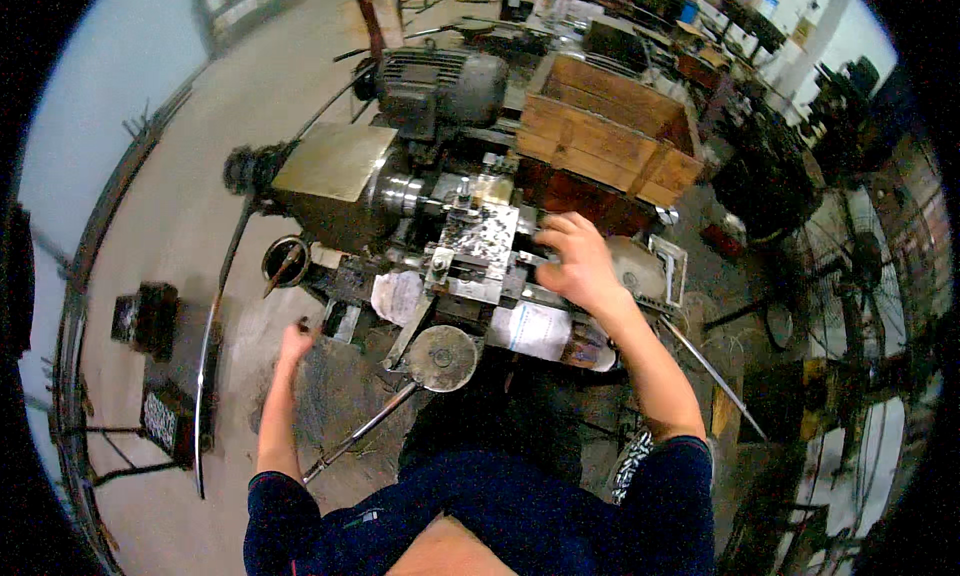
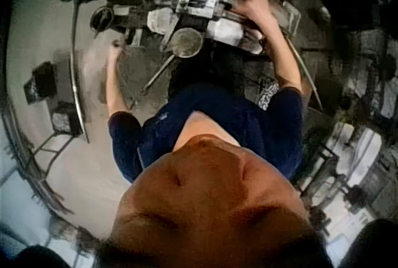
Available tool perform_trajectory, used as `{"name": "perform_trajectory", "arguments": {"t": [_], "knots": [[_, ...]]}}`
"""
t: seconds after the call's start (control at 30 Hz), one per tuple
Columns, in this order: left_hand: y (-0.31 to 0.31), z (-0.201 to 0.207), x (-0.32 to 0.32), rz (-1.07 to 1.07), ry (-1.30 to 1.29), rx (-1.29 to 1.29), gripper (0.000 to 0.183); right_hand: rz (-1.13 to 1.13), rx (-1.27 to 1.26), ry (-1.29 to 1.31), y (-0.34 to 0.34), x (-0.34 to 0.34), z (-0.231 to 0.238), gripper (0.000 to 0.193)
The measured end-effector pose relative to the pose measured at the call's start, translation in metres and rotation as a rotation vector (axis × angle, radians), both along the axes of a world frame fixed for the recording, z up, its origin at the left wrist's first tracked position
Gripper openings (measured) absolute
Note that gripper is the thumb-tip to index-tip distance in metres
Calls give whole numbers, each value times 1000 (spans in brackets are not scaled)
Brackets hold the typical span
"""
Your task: The person operates a lathe to machine cylindrical metal parts. The person places a metal workpiece into the chuck, uses a tool to shape it, and then removes the finished part and places it into a container.
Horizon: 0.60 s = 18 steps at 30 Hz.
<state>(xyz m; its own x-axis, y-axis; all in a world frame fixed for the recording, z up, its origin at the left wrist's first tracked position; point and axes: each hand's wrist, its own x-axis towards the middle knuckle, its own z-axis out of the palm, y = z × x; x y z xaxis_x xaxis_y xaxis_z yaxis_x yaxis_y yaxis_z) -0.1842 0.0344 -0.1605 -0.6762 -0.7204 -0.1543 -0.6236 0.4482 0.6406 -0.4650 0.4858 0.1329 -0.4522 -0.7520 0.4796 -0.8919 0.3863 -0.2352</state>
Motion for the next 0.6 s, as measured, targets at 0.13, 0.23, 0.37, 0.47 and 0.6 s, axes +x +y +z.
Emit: {"name": "perform_trajectory", "arguments": {"t": [0.13,0.23,0.37,0.47,0.6], "knots": [[28,-10,-38,-302,-465,-447,42,-289,116,-159,110,9,-19,36],[-5,30,-54,-525,-660,-672,30,-537,181,-232,188,8,-45,38],[-4,25,-39,-367,-432,-618,30,-908,271,-197,288,-3,-90,40],[23,54,-24,-340,-410,-367,31,-1337,712,-464,366,4,-116,34],[58,83,20,-525,-321,-72,40,-1476,634,-480,445,33,-180,28]]}}
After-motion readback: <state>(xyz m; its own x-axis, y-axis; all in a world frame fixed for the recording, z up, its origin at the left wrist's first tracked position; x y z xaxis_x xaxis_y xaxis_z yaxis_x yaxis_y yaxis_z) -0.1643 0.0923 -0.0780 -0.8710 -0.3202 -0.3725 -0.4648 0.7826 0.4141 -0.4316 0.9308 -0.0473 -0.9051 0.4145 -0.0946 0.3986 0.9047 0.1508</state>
